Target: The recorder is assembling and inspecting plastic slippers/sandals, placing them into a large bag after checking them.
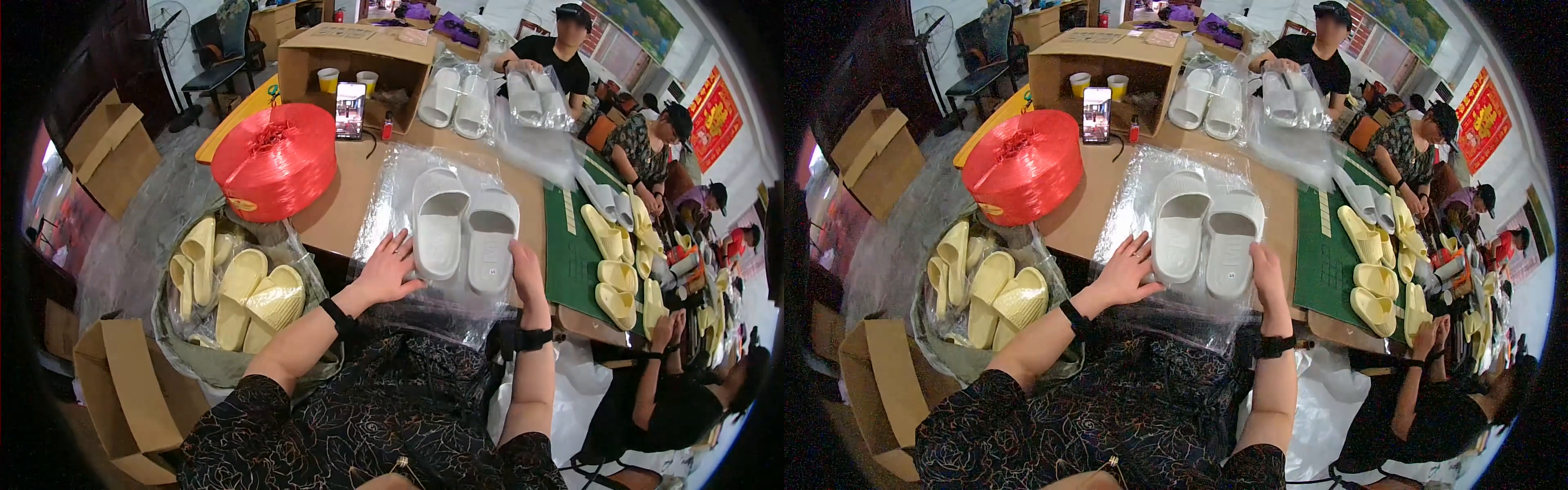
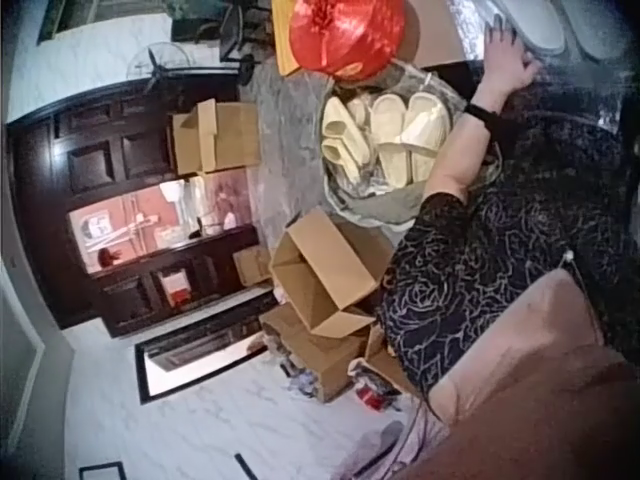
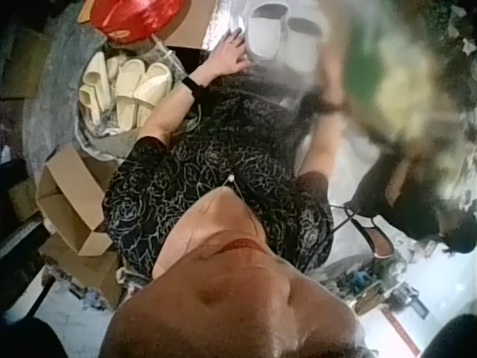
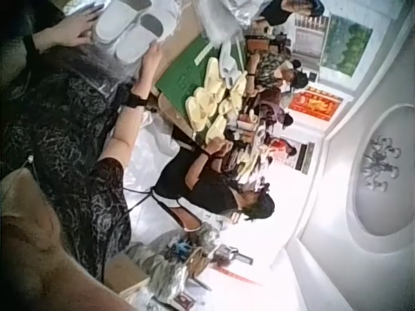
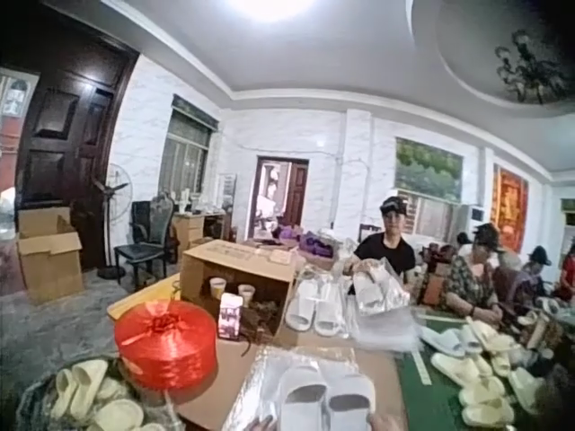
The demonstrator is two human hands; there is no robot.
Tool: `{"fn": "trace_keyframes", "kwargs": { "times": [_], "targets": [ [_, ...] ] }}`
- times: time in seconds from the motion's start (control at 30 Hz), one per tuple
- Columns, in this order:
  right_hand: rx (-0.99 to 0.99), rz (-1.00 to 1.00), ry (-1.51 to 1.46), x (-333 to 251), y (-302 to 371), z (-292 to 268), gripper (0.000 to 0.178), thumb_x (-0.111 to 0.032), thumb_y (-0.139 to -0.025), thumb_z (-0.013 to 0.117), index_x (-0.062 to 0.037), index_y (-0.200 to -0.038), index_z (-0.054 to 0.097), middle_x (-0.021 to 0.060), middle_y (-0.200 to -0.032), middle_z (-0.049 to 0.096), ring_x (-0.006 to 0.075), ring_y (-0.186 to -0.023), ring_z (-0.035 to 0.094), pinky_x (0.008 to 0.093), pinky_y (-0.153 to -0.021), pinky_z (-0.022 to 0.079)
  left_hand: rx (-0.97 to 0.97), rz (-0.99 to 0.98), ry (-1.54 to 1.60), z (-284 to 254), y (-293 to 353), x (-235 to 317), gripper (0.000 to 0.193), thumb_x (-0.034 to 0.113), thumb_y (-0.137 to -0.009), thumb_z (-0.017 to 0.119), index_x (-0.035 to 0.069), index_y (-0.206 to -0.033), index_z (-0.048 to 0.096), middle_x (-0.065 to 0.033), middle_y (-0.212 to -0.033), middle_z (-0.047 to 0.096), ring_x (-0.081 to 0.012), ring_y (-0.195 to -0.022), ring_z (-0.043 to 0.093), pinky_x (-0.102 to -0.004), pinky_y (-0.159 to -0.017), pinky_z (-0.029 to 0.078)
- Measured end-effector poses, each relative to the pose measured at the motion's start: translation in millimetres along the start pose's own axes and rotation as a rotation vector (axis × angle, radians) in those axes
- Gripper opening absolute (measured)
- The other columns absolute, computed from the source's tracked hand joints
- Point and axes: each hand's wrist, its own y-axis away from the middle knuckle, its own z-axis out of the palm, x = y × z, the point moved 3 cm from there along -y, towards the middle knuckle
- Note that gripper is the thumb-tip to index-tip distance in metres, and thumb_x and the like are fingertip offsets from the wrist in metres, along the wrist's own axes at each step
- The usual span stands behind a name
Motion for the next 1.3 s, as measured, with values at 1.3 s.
{"fn": "trace_keyframes", "kwargs": {
  "times": [1.3],
  "targets": [
    [0.369,-0.279,1.145,-1.6,-59.3,67.5,0.053,-0.041,-0.088,0.058,0.0093,-0.103,0.063,0.0328,-0.111,0.052,0.0476,-0.106,0.050,0.0531,-0.090,0.046,-0.016,0.001,-0.032,-0.6,2.4,0.0,0.064,0.055,-0.087,0.060,0.020,-0.139,0.050,-0.0150,-0.151,0.037,-0.0399,-0.139,0.031,-0.0535,-0.115,0.023]
  ]
}}
